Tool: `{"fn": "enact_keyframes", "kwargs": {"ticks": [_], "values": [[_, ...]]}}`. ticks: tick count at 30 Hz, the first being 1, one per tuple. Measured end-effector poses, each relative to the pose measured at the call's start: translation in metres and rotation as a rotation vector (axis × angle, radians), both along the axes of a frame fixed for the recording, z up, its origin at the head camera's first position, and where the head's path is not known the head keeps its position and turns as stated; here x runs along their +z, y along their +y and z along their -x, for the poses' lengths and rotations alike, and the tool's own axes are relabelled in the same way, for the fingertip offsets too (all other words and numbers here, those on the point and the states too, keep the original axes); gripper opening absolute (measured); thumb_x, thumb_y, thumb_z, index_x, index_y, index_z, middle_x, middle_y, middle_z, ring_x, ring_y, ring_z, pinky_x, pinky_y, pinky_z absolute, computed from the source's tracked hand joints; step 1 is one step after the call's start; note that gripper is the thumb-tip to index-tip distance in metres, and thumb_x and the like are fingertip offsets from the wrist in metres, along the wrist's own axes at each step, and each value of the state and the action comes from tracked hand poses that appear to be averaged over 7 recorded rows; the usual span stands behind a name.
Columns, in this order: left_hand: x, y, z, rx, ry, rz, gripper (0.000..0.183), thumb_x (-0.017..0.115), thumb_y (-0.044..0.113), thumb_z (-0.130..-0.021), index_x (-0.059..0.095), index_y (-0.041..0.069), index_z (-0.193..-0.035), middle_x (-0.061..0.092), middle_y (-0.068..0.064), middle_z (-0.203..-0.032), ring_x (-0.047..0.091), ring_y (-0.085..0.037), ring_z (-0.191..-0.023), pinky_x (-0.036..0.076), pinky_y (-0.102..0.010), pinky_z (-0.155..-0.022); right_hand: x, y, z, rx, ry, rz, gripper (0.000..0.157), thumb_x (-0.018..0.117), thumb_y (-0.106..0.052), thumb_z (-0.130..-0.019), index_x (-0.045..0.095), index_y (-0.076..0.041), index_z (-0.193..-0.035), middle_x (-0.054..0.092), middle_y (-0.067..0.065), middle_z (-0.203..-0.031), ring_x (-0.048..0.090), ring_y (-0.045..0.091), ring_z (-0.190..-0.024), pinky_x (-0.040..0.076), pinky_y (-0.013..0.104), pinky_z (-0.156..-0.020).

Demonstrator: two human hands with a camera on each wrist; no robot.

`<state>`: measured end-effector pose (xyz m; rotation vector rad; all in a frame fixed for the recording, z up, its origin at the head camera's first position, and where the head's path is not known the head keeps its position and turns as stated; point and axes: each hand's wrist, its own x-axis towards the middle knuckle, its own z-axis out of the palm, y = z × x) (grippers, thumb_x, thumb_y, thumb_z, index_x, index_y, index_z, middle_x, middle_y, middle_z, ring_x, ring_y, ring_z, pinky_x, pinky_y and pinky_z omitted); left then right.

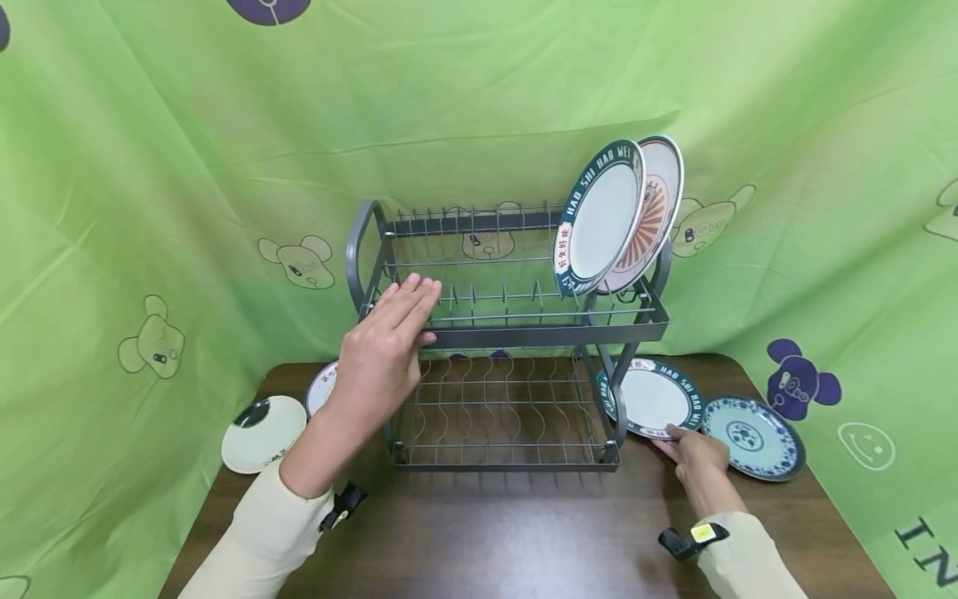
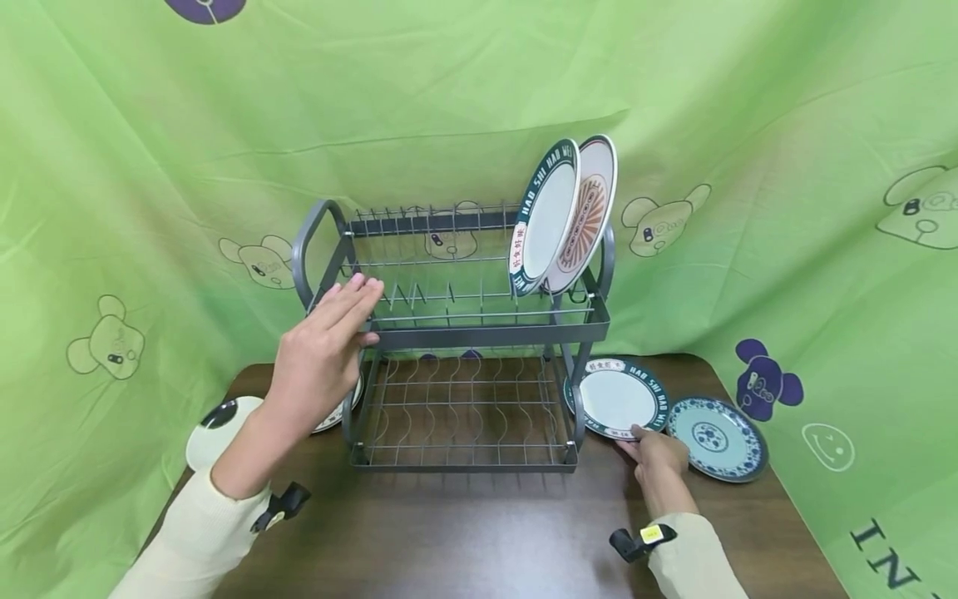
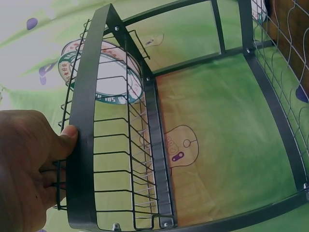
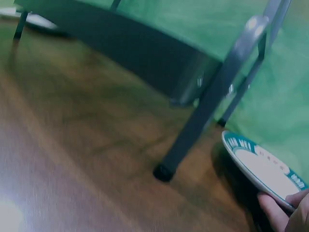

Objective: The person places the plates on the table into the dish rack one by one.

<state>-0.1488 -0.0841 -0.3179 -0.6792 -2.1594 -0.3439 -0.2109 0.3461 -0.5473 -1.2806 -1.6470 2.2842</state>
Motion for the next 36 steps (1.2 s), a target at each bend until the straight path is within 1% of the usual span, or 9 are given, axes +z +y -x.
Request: {"fn": "enact_keyframes", "kwargs": {"ticks": [5, 7, 9, 12, 17, 19, 22, 31, 36], "values": [[0.0, 0.0, 0.0, -0.002, -0.004, -0.009, 0.045, 0.072, 0.003, -0.093, 0.063, -0.001, -0.136, 0.066, -0.018, -0.137, 0.061, -0.031, -0.133, 0.046, -0.042, -0.119, -0.005, 0.011, -0.008, 0.027, 0.038, -0.009, 0.032, 0.059, 0.008, -0.097, 0.048, -0.003, -0.124, 0.062, -0.009, -0.064, 0.072, 0.008, -0.057, 0.065, 0.024, -0.073], [0.0, 0.001, 0.0, -0.002, -0.003, -0.014, 0.045, 0.072, 0.003, -0.092, 0.063, 0.0, -0.137, 0.066, -0.017, -0.137, 0.061, -0.031, -0.133, 0.045, -0.04, -0.12, -0.004, 0.015, -0.01, 0.043, 0.059, -0.014, 0.041, 0.059, 0.008, -0.097, 0.045, 0.0, -0.135, 0.061, -0.01, -0.066, 0.072, 0.007, -0.058, 0.065, 0.023, -0.075], [0.0, 0.001, 0.0, -0.002, -0.002, -0.019, 0.046, 0.072, 0.003, -0.092, 0.063, 0.0, -0.137, 0.066, -0.017, -0.137, 0.061, -0.031, -0.133, 0.044, -0.039, -0.121, -0.001, 0.018, -0.013, 0.043, 0.085, -0.024, 0.059, 0.058, 0.009, -0.097, 0.032, 0.004, -0.15, 0.061, -0.01, -0.068, 0.072, 0.006, -0.059, 0.065, 0.022, -0.076], [0.001, 0.001, 0.0, 0.0, -0.004, -0.023, 0.046, 0.073, 0.004, -0.092, 0.063, 0.0, -0.137, 0.065, -0.017, -0.138, 0.061, -0.031, -0.134, 0.042, -0.038, -0.122, 0.005, 0.025, -0.017, 0.027, 0.111, -0.026, 0.057, 0.058, 0.008, -0.097, 0.033, 0.003, -0.148, 0.061, -0.009, -0.072, 0.072, 0.006, -0.06, 0.065, 0.023, -0.076], [0.001, 0.002, 0.0, 0.002, -0.004, -0.03, 0.046, 0.073, 0.003, -0.091, 0.063, 0.0, -0.136, 0.065, -0.017, -0.137, 0.061, -0.031, -0.133, 0.044, -0.039, -0.121, 0.02, 0.035, -0.026, 0.0, 0.144, 0.038, 0.017, 0.066, 0.006, -0.094, 0.055, -0.004, -0.101, 0.064, -0.004, -0.073, 0.074, 0.01, -0.061, 0.065, 0.024, -0.072], [0.001, 0.002, 0.0, 0.003, -0.003, -0.034, 0.046, 0.073, 0.003, -0.091, 0.064, 0.0, -0.136, 0.065, -0.017, -0.137, 0.062, -0.031, -0.133, 0.045, -0.039, -0.12, 0.028, 0.039, -0.03, -0.002, 0.172, 0.084, 0.014, 0.068, 0.006, -0.093, 0.062, -0.006, -0.088, 0.067, -0.002, -0.072, 0.075, 0.012, -0.061, 0.066, 0.026, -0.07], [0.0, 0.002, 0.0, 0.001, -0.003, -0.039, 0.045, 0.072, 0.003, -0.092, 0.064, 0.0, -0.136, 0.066, -0.017, -0.137, 0.062, -0.031, -0.132, 0.045, -0.038, -0.12, 0.039, 0.045, -0.035, -0.002, 0.21, 0.105, 0.027, 0.068, 0.007, -0.093, 0.071, -0.011, -0.073, 0.072, 0.0, -0.07, 0.076, 0.014, -0.062, 0.066, 0.027, -0.068], [-0.001, 0.002, 0.001, -0.003, 0.013, -0.04, 0.045, 0.074, 0.004, -0.09, 0.065, 0.0, -0.135, 0.066, -0.017, -0.136, 0.062, -0.031, -0.131, 0.047, -0.04, -0.118, 0.066, 0.055, -0.045, 0.015, 0.28, 0.039, 0.027, 0.072, 0.003, -0.092, 0.074, -0.017, -0.073, 0.072, -0.001, -0.07, 0.075, 0.014, -0.06, 0.064, 0.025, -0.063], [0.0, 0.001, 0.001, -0.004, 0.018, -0.037, 0.046, 0.074, 0.002, -0.09, 0.065, 0.0, -0.135, 0.067, -0.017, -0.135, 0.063, -0.031, -0.131, 0.047, -0.04, -0.118, 0.075, 0.059, -0.051, -0.027, 0.3, 0.018, 0.024, 0.075, 0.003, -0.089, 0.073, -0.018, -0.077, 0.072, -0.001, -0.07, 0.075, 0.014, -0.059, 0.064, 0.026, -0.06]]}}
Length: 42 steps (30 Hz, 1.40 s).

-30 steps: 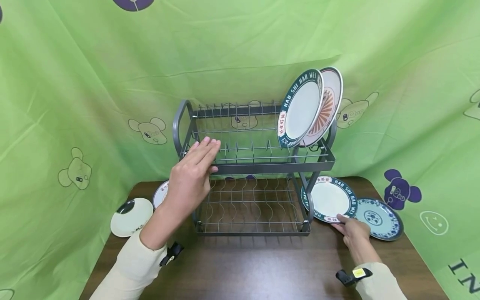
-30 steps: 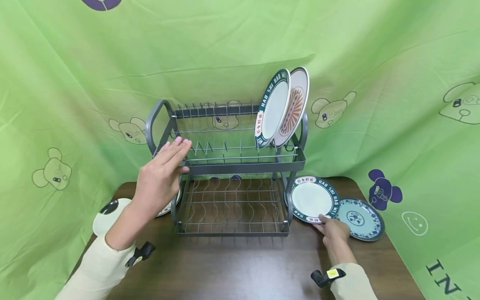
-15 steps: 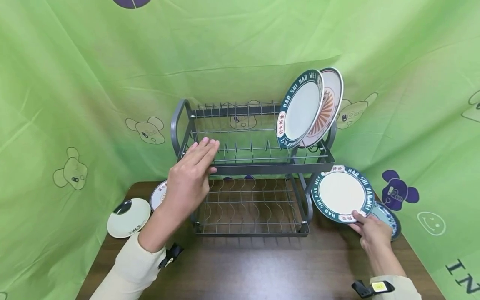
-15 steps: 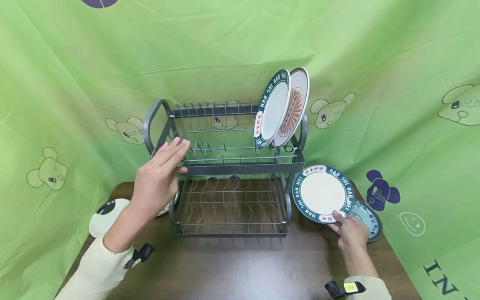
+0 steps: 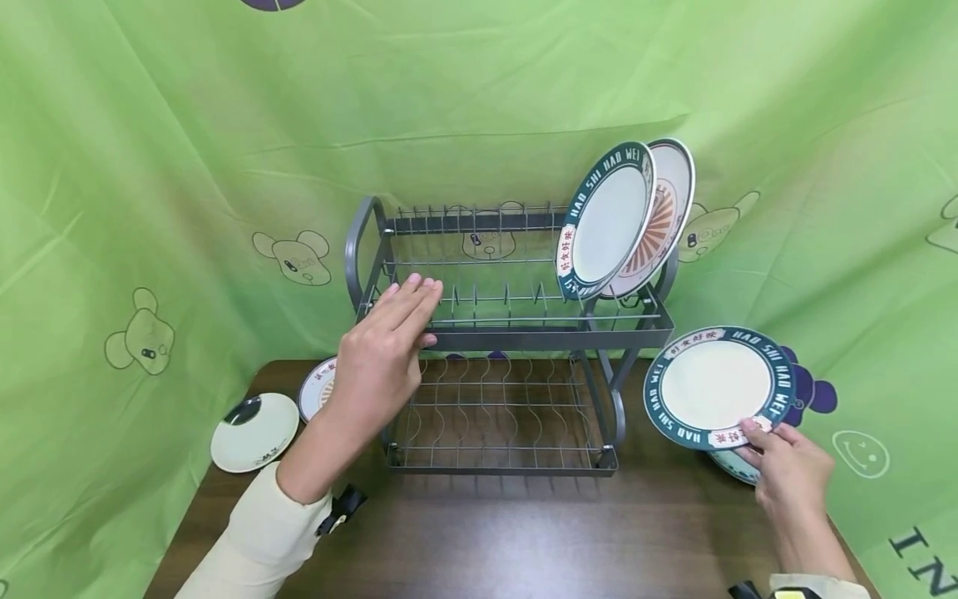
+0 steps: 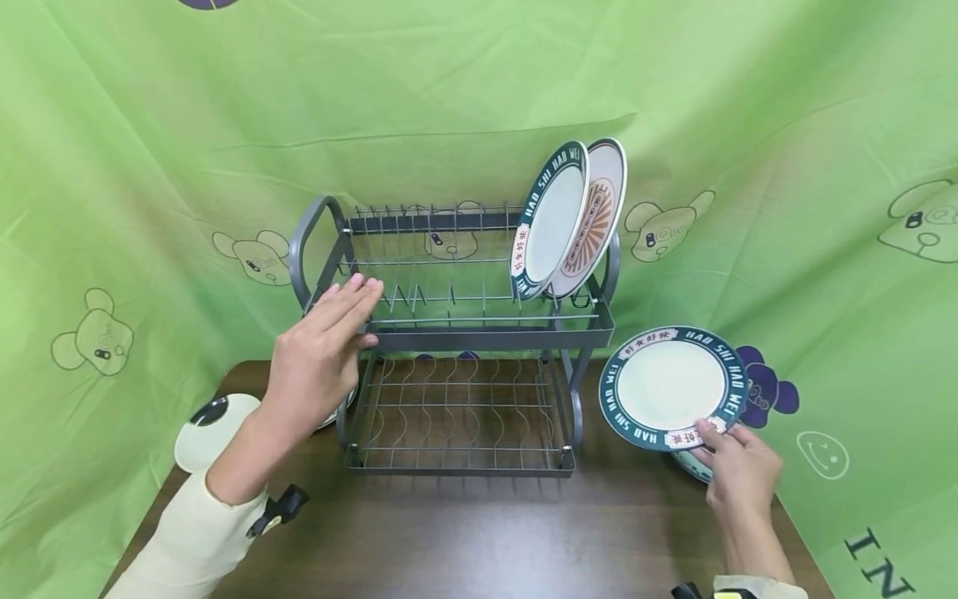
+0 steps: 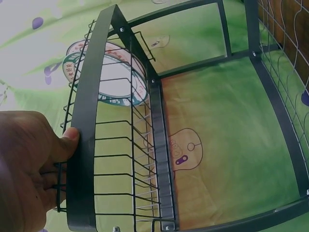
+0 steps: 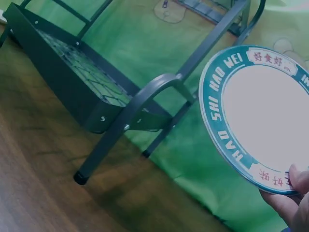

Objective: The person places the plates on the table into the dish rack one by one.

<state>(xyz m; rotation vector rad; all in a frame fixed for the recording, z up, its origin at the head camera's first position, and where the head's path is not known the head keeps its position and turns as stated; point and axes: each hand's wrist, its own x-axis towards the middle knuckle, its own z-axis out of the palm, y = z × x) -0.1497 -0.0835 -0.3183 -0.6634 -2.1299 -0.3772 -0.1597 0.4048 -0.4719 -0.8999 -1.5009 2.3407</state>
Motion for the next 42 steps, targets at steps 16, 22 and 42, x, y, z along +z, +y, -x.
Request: {"fn": "enact_keyframes", "kwargs": {"ticks": [16, 22, 42], "values": [[0.0, 0.0, 0.002, 0.007, 0.012, 0.003, 0.047, 0.076, 0.002, -0.089, 0.065, 0.0, -0.134, 0.068, -0.018, -0.133, 0.064, -0.031, -0.129, 0.047, -0.039, -0.118, 0.029, -0.021, -0.02, -0.029, 0.286, 0.066, 0.029, 0.072, 0.017, -0.085, 0.079, -0.01, -0.093, 0.079, 0.007, -0.078, 0.077, 0.016, -0.067, 0.064, 0.028, -0.056], [0.0, 0.0, 0.001, 0.014, 0.004, 0.008, 0.046, 0.074, 0.003, -0.09, 0.065, 0.0, -0.135, 0.068, -0.017, -0.134, 0.064, -0.03, -0.129, 0.046, -0.038, -0.119, 0.039, -0.028, -0.026, -0.009, 0.344, 0.073, 0.029, 0.069, 0.019, -0.085, 0.079, -0.005, -0.096, 0.079, 0.01, -0.08, 0.078, 0.019, -0.068, 0.064, 0.029, -0.058], [0.0, -0.002, 0.001, 0.017, 0.013, 0.031, 0.042, 0.071, 0.009, -0.094, 0.065, 0.001, -0.135, 0.067, -0.017, -0.134, 0.064, -0.03, -0.129, 0.045, -0.037, -0.119, 0.076, -0.072, -0.03, 0.003, 0.496, -0.02, 0.026, 0.065, 0.026, -0.084, 0.077, 0.006, -0.093, 0.078, 0.014, -0.077, 0.077, 0.02, -0.063, 0.063, 0.029, -0.054]]}}
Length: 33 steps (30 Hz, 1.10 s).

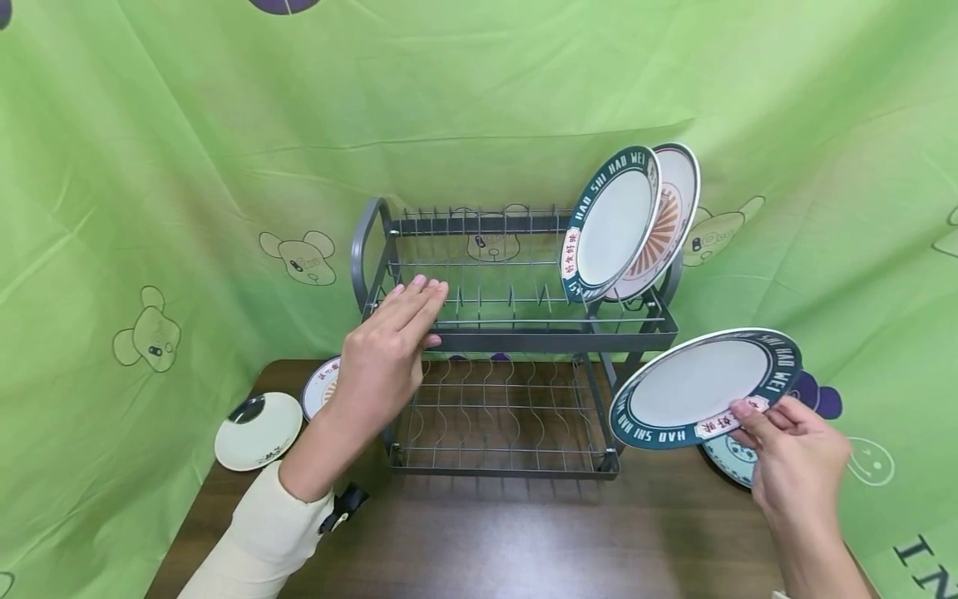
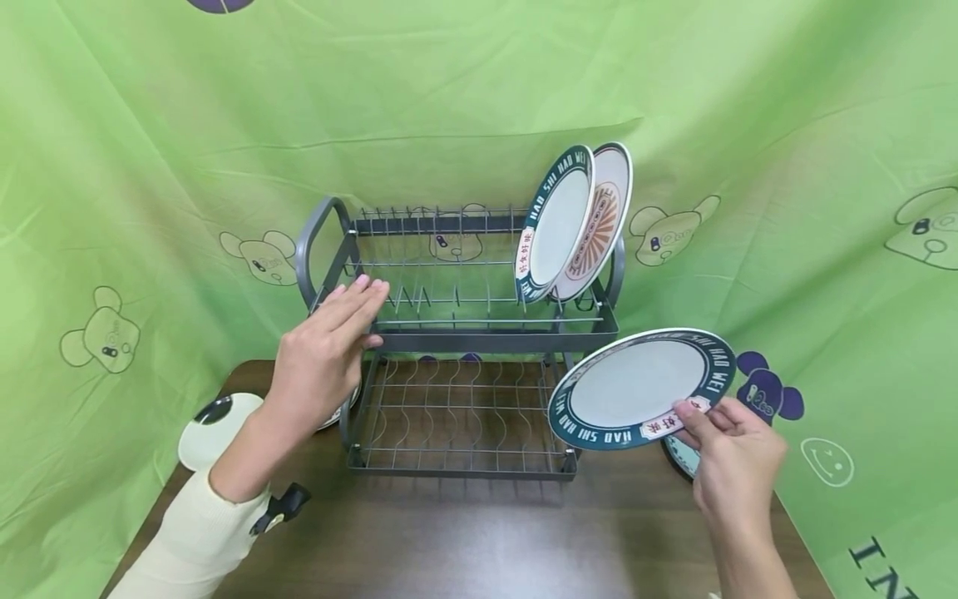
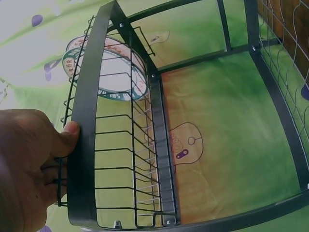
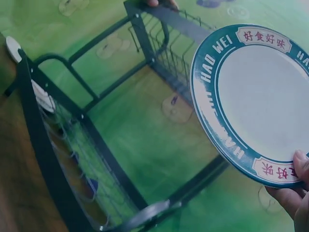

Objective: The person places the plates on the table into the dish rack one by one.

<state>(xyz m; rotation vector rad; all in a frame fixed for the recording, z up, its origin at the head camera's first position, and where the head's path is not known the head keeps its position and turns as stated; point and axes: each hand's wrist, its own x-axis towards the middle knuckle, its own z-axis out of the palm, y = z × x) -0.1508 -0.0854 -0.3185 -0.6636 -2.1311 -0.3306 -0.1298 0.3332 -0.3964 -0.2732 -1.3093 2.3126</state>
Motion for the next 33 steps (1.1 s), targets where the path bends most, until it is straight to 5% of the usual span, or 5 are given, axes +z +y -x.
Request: {"fn": "enact_keyframes", "kwargs": {"ticks": [11, 22, 28, 33], "values": [[0.002, -0.002, -0.001, -0.011, -0.013, 0.016, 0.043, 0.072, 0.012, -0.094, 0.065, 0.003, -0.136, 0.067, -0.017, -0.135, 0.063, -0.029, -0.131, 0.045, -0.037, -0.119, 0.029, -0.034, -0.003, -0.072, 0.128, -0.079, 0.03, 0.066, 0.034, -0.076, 0.074, 0.016, -0.099, 0.077, 0.018, -0.074, 0.075, 0.021, -0.058, 0.062, 0.03, -0.052], [0.002, -0.002, -0.001, 0.006, -0.02, 0.013, 0.043, 0.071, 0.011, -0.094, 0.064, 0.003, -0.136, 0.066, -0.015, -0.136, 0.063, -0.029, -0.131, 0.045, -0.036, -0.119, 0.053, -0.064, -0.017, -0.098, 0.311, -0.57, 0.02, 0.077, 0.022, -0.075, 0.072, 0.019, -0.094, 0.079, 0.0, -0.074, 0.074, 0.006, -0.061, 0.06, 0.015, -0.056], [0.002, -0.003, -0.001, 0.007, -0.016, 0.009, 0.043, 0.071, 0.01, -0.095, 0.064, 0.003, -0.136, 0.066, -0.016, -0.136, 0.064, -0.028, -0.13, 0.045, -0.036, -0.119, 0.061, -0.085, -0.014, -0.007, 0.513, -0.479, 0.021, 0.073, 0.027, -0.076, 0.068, 0.026, -0.096, 0.08, 0.009, -0.079, 0.076, 0.011, -0.066, 0.06, 0.013, -0.057], [0.001, -0.002, -0.001, 0.008, -0.012, 0.011, 0.043, 0.072, 0.01, -0.094, 0.065, 0.003, -0.136, 0.067, -0.015, -0.136, 0.064, -0.028, -0.13, 0.045, -0.036, -0.119, 0.069, -0.098, -0.013, 0.023, 0.586, -0.42, 0.022, 0.07, 0.028, -0.077, 0.066, 0.029, -0.099, 0.08, 0.013, -0.083, 0.078, 0.015, -0.071, 0.063, 0.023, -0.065]]}}
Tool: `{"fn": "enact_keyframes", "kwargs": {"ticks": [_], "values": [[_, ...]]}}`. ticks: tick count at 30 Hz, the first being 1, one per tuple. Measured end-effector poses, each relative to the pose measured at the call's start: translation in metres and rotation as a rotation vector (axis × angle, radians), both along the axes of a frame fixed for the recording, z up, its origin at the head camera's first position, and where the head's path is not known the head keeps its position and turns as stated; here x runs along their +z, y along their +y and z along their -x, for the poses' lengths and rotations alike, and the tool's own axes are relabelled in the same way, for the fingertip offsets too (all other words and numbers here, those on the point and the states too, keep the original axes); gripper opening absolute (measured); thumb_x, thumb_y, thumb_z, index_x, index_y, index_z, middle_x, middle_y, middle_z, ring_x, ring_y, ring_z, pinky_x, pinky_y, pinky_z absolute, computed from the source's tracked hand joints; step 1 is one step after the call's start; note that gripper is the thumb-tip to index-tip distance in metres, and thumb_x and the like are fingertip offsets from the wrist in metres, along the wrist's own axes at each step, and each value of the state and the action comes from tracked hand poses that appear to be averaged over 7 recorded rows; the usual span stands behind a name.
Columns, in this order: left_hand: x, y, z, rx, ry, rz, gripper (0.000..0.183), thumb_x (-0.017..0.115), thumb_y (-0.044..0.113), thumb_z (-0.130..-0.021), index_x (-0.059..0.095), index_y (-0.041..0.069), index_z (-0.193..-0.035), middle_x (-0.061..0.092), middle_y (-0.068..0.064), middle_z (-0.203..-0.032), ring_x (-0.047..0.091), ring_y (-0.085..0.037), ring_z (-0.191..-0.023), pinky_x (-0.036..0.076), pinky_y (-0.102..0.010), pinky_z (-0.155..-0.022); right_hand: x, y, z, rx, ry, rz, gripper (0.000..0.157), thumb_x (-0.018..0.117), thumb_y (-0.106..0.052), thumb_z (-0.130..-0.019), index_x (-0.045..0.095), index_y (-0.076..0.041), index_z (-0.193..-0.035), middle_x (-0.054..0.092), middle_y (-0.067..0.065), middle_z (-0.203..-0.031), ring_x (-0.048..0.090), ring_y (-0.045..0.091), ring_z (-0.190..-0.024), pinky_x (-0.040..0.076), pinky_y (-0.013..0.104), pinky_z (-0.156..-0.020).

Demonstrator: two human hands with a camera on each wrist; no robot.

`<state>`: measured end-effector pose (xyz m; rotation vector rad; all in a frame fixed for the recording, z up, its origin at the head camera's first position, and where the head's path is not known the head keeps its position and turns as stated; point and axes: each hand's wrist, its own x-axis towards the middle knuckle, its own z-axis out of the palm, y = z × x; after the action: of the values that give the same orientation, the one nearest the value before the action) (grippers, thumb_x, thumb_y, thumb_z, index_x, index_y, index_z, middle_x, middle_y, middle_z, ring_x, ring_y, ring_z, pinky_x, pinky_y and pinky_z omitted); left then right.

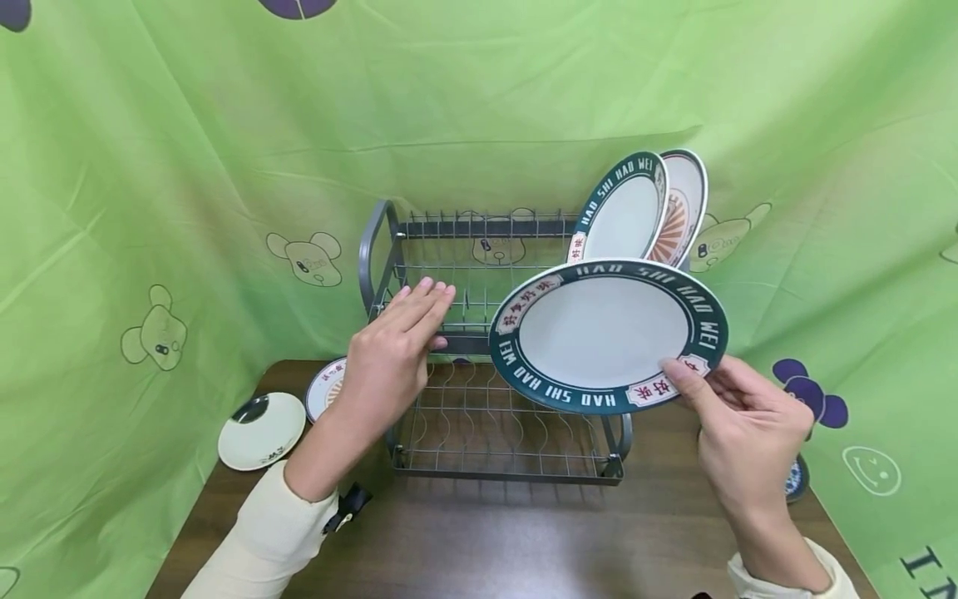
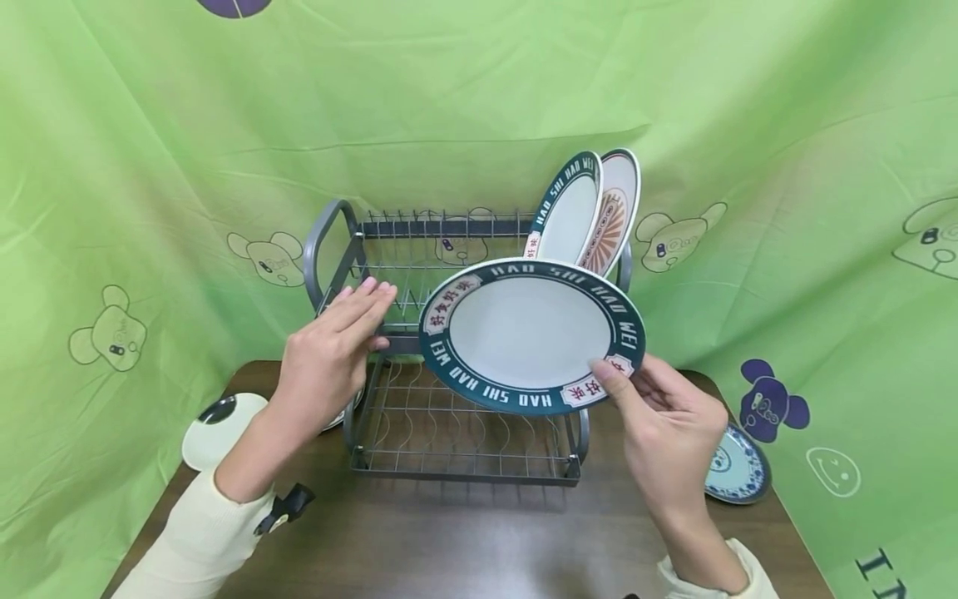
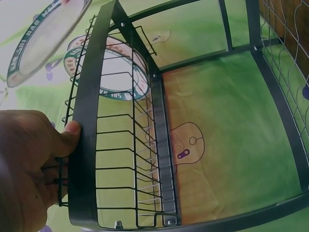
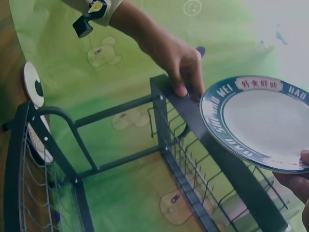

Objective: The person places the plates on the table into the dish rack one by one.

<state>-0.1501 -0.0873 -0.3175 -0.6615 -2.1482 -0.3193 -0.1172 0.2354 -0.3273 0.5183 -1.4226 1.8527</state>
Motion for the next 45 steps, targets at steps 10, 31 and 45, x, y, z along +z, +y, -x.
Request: {"fn": "enact_keyframes", "kwargs": {"ticks": [10, 31, 45], "values": [[0.001, 0.001, 0.0, 0.013, -0.005, 0.0, 0.044, 0.071, 0.01, -0.094, 0.064, 0.004, -0.137, 0.066, -0.015, -0.137, 0.063, -0.028, -0.131, 0.044, -0.035, -0.12, 0.034, -0.029, -0.003, -0.22, 0.125, -0.014, 0.019, 0.075, 0.021, -0.077, 0.068, 0.027, -0.094, 0.08, 0.007, -0.084, 0.07, 0.009, -0.061, 0.054, 0.011, -0.054], [0.001, -0.004, 0.004, -0.004, 0.042, -0.01, 0.04, 0.071, 0.01, -0.095, 0.066, 0.003, -0.135, 0.069, -0.016, -0.132, 0.066, -0.03, -0.127, 0.048, -0.039, -0.117, 0.089, -0.068, 0.04, -0.696, 0.288, -0.049, 0.014, 0.074, -0.003, -0.086, 0.084, -0.008, -0.094, 0.073, 0.023, -0.073, 0.052, 0.001, -0.062, 0.034, 0.008, -0.055], [-0.002, -0.002, 0.003, 0.005, 0.02, -0.011, 0.041, 0.069, 0.012, -0.097, 0.065, 0.003, -0.137, 0.068, -0.015, -0.135, 0.065, -0.029, -0.129, 0.046, -0.037, -0.119, 0.108, -0.078, 0.064, -0.828, 0.108, -0.426, 0.028, 0.056, -0.001, -0.095, 0.078, -0.003, -0.113, 0.066, 0.025, -0.075, 0.038, 0.005, -0.065, 0.026, 0.014, -0.058]]}}
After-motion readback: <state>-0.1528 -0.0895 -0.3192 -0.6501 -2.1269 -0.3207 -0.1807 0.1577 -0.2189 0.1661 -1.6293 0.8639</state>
